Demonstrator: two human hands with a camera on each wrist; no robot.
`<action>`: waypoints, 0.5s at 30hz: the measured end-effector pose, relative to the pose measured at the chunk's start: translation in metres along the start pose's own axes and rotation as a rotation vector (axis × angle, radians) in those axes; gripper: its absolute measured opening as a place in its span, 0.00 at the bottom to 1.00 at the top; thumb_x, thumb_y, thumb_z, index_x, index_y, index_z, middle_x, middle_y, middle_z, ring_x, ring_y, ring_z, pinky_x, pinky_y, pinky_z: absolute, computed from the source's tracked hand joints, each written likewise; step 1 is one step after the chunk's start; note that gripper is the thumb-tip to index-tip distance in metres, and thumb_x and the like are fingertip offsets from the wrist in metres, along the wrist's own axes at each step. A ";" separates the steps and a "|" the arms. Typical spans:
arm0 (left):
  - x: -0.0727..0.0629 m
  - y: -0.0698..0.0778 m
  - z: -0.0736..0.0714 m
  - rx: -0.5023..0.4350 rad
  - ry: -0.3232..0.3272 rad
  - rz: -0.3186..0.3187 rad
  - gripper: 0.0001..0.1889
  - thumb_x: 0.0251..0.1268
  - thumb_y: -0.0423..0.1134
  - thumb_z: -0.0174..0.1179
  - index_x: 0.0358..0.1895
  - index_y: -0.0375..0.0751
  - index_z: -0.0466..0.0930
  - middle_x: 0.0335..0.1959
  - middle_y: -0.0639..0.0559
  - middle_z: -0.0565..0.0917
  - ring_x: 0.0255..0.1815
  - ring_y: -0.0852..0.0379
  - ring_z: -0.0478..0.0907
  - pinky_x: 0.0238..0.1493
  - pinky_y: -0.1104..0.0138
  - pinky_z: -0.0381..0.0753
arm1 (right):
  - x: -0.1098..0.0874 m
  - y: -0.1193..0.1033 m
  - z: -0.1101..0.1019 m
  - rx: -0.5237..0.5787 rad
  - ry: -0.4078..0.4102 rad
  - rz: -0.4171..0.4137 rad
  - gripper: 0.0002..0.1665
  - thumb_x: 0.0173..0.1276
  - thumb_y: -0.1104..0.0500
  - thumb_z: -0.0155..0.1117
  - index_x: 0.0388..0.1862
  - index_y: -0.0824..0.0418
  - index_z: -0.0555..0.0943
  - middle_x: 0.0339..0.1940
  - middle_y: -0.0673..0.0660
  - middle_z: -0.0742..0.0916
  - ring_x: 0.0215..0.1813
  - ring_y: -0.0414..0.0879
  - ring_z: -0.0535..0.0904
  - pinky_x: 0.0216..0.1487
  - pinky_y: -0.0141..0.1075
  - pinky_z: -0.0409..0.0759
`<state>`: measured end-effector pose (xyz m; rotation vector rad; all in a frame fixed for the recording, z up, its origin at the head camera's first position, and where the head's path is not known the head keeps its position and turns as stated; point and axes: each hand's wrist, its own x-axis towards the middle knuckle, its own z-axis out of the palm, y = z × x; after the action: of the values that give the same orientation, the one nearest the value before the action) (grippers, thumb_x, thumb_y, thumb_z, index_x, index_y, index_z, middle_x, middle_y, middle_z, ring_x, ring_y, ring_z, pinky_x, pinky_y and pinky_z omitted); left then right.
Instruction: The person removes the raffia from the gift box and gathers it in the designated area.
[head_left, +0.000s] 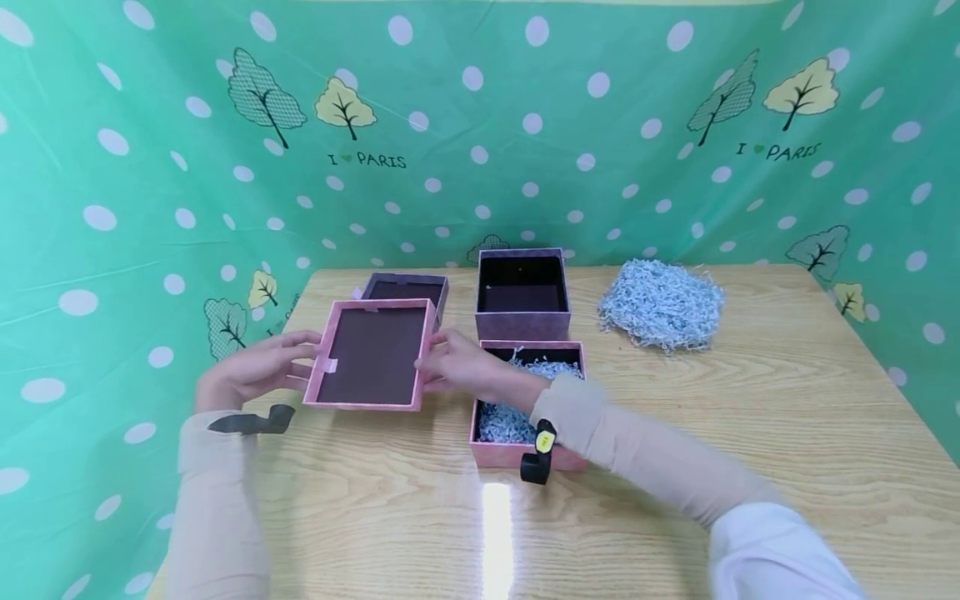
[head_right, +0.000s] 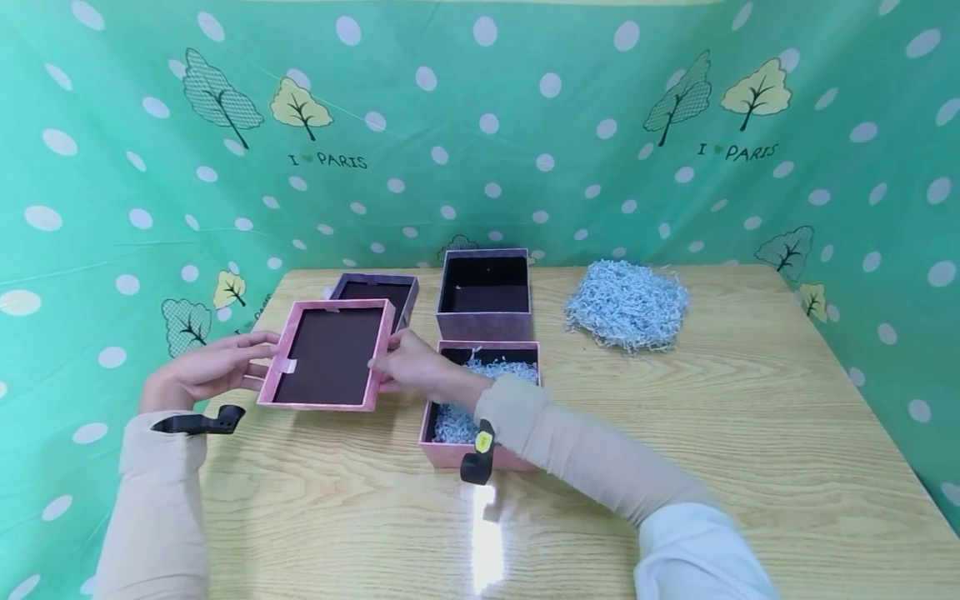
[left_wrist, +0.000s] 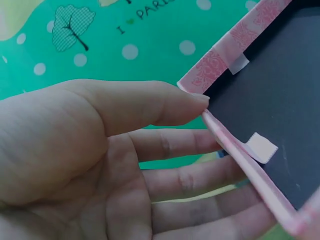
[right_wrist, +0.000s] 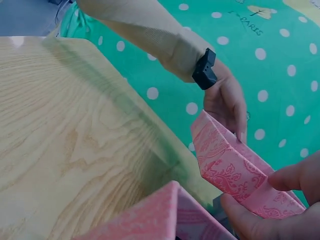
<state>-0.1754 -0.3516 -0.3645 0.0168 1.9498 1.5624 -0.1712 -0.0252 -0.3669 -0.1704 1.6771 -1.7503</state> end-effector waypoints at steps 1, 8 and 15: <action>-0.001 -0.002 -0.001 -0.001 -0.003 -0.014 0.16 0.76 0.40 0.46 0.59 0.37 0.61 0.48 0.53 0.79 0.48 0.51 0.82 0.51 0.55 0.83 | 0.001 0.001 0.002 -0.002 0.000 0.004 0.31 0.70 0.69 0.55 0.68 0.66 0.56 0.52 0.67 0.77 0.52 0.54 0.80 0.62 0.50 0.76; -0.008 -0.014 -0.007 -0.022 -0.039 -0.101 0.18 0.76 0.39 0.46 0.62 0.36 0.61 0.49 0.52 0.79 0.49 0.49 0.82 0.53 0.52 0.82 | 0.008 0.011 0.019 0.003 -0.013 0.025 0.26 0.68 0.72 0.54 0.63 0.70 0.59 0.51 0.68 0.79 0.51 0.55 0.81 0.58 0.47 0.80; -0.010 -0.030 -0.014 -0.038 -0.079 -0.134 0.17 0.76 0.39 0.45 0.61 0.34 0.63 0.49 0.50 0.81 0.51 0.49 0.81 0.54 0.54 0.82 | 0.011 0.024 0.037 0.001 -0.033 0.006 0.21 0.65 0.77 0.50 0.57 0.69 0.72 0.49 0.67 0.83 0.45 0.53 0.82 0.54 0.49 0.82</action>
<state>-0.1627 -0.3766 -0.3852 -0.0661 1.8214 1.4883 -0.1503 -0.0602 -0.3875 -0.1928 1.6515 -1.7348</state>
